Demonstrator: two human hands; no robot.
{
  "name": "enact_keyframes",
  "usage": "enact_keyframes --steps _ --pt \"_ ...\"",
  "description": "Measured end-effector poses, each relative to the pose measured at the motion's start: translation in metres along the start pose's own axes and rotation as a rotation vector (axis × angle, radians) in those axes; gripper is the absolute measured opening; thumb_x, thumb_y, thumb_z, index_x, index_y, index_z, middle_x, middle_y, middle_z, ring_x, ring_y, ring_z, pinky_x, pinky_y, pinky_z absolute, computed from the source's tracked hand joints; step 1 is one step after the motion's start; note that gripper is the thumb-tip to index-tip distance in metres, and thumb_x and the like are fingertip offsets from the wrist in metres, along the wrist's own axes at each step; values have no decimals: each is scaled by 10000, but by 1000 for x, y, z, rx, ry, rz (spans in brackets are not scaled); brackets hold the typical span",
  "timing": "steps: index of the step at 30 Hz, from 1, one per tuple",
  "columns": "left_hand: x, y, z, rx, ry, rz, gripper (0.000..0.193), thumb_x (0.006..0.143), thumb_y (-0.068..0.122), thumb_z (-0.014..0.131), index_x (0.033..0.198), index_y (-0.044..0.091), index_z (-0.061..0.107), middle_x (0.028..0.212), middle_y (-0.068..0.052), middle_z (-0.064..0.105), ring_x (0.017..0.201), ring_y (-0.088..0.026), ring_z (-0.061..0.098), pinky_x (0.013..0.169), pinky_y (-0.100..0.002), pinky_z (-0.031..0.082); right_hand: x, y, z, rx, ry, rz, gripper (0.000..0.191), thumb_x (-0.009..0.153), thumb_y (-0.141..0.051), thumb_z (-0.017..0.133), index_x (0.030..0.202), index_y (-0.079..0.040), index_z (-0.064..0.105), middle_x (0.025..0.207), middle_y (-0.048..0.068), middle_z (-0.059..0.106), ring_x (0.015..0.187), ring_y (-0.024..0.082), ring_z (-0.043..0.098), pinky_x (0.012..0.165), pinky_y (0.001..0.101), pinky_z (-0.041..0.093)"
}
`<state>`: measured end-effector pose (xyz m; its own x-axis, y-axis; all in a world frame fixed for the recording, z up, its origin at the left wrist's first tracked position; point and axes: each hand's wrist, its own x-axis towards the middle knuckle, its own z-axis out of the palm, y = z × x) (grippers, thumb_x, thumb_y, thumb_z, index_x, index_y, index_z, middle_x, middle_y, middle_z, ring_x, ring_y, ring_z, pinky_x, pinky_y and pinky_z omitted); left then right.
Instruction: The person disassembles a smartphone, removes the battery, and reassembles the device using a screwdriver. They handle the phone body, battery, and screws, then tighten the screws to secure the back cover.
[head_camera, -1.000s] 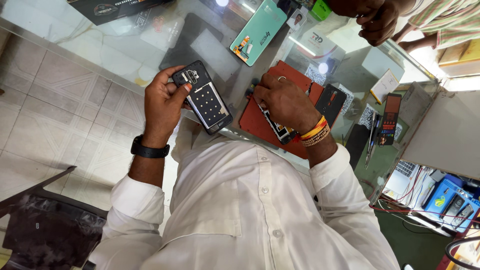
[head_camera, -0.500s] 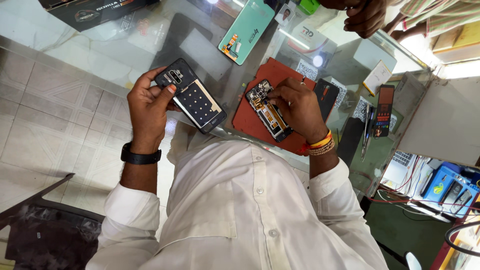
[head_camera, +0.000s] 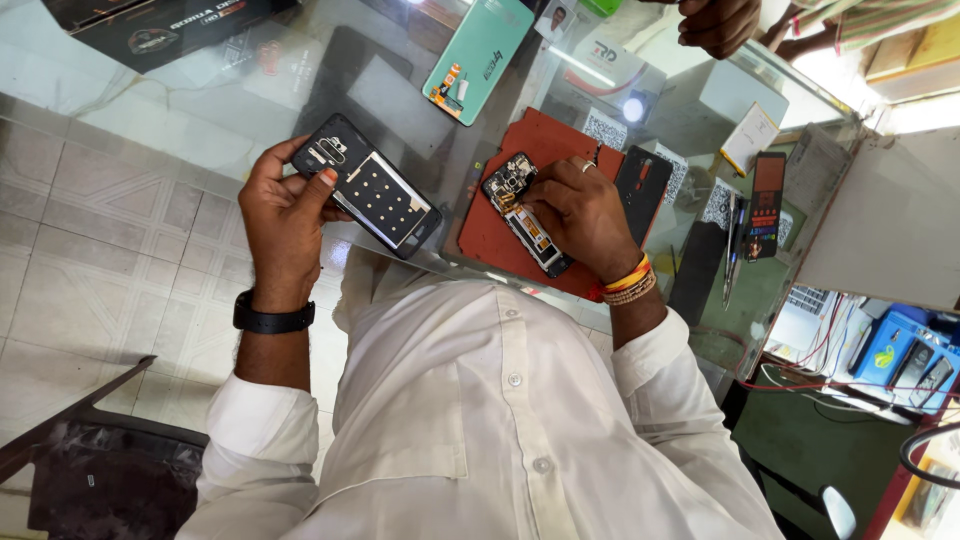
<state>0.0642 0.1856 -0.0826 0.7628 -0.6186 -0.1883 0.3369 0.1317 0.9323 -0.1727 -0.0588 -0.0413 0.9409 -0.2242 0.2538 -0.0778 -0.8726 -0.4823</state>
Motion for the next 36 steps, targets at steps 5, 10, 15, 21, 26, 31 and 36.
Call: enact_keyframes --steps 5,10,15,21,26,31,36 --pt "0 2 4 25 3 29 356 1039 -43 631 1380 -58 528 1093 -154 747 879 -165 757 695 -302 664 -4 5 -10 251 -8 100 115 877 -6 779 960 -38 706 993 77 701 925 250 663 815 372 538" --pt "7 0 -3 188 37 85 364 1029 -33 651 1374 -58 538 1091 -169 750 897 -173 757 715 -299 669 -8 25 -33 539 40 372 65 979 -33 710 1008 -33 652 997 84 708 886 214 677 797 352 556" --pt "21 -10 -10 562 21 217 398 1039 -42 740 1391 -76 556 1084 -164 736 932 -176 747 720 -292 655 -5 59 -39 175 -46 355 83 910 -84 745 967 -38 707 1008 132 728 890 316 711 795 412 570" --pt "26 -14 1 955 63 387 368 1003 -42 828 1304 -103 625 896 -147 698 739 -182 691 636 -303 547 -29 64 -38 -171 205 528 98 859 -184 789 886 -102 744 911 99 713 793 324 698 696 429 546" --pt "22 0 -1 1306 95 524 324 921 42 820 1190 -57 668 922 -129 690 772 -226 650 704 -307 495 -99 70 -63 -105 581 725 149 900 -175 823 905 -65 722 859 91 719 737 236 711 662 348 558" --pt "7 18 23 1407 -6 837 285 981 96 813 1192 -19 660 1124 -127 682 1100 -271 640 979 -405 478 -173 72 -90 -197 809 962 85 921 -98 812 952 -54 747 864 89 749 744 191 719 686 327 564" --pt "-26 9 99 1171 -465 774 425 897 201 784 1257 -4 691 1111 -95 721 1037 -298 624 998 -466 468 -175 88 -107 -378 746 941 89 909 -118 821 956 -74 759 938 82 706 834 231 698 770 379 543"
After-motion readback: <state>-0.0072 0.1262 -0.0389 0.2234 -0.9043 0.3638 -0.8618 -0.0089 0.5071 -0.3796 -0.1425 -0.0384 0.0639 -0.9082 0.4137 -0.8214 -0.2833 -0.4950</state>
